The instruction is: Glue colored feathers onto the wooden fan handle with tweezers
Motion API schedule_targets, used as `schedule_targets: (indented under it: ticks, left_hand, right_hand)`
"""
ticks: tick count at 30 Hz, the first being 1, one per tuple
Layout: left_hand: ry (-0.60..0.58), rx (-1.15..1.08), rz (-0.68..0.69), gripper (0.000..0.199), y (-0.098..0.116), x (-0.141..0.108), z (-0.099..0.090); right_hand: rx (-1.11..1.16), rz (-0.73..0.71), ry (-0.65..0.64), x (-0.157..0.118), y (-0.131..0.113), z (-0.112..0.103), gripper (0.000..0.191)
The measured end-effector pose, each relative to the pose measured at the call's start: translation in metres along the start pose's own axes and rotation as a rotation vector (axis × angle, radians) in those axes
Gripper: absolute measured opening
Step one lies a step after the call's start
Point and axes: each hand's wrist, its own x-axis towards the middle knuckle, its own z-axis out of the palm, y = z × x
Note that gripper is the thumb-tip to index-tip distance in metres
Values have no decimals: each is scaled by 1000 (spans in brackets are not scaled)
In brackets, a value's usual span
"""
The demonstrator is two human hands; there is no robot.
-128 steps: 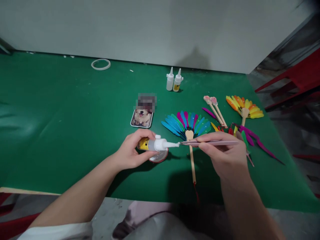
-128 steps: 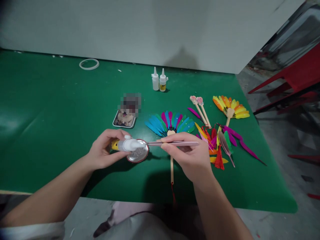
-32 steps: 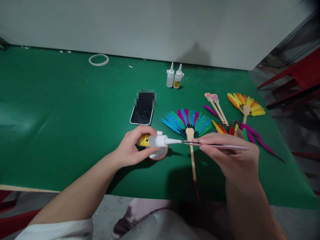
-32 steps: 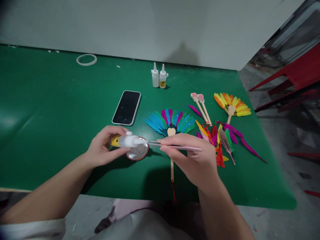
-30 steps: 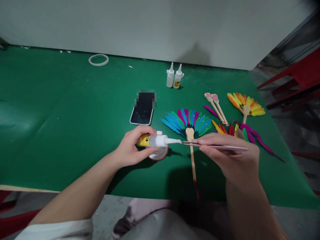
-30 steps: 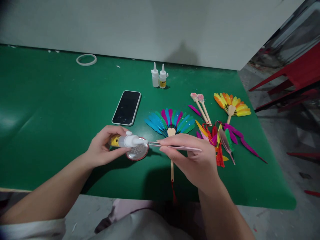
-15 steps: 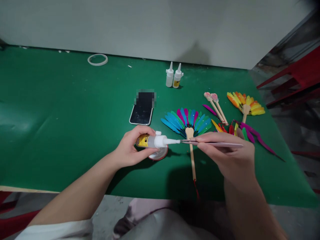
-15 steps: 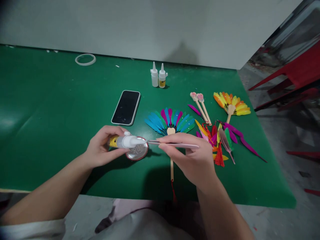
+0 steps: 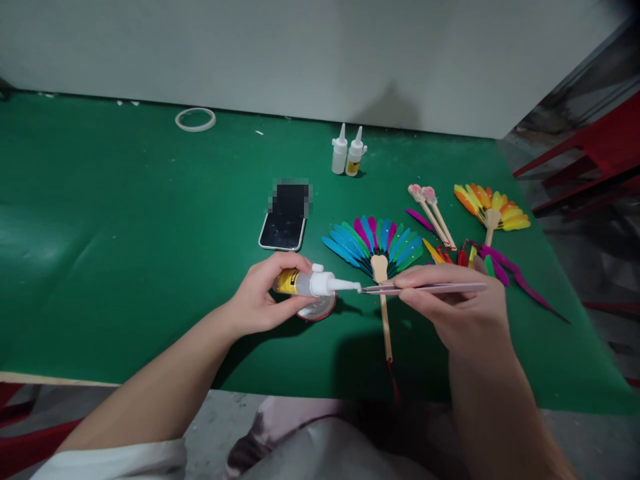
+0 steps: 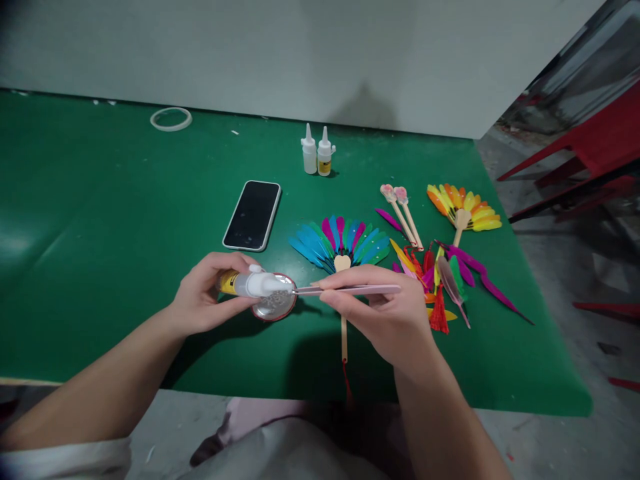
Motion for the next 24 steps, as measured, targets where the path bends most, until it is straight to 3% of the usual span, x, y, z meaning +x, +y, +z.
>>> schedule_targets:
  ticks: [10,16,24]
  left_hand:
    - [5,-110,68,29,3,7,1]
    - [16,-81,89,30,3,10,1]
    - [35,-56,78,28,2,9,1]
  right_hand:
    - [-93,-38,-33,0,-1,-4,20]
    - [-43,-43,-135,0,1,-4,20]
    - [-30,-63,-163,0,-1,-5,19]
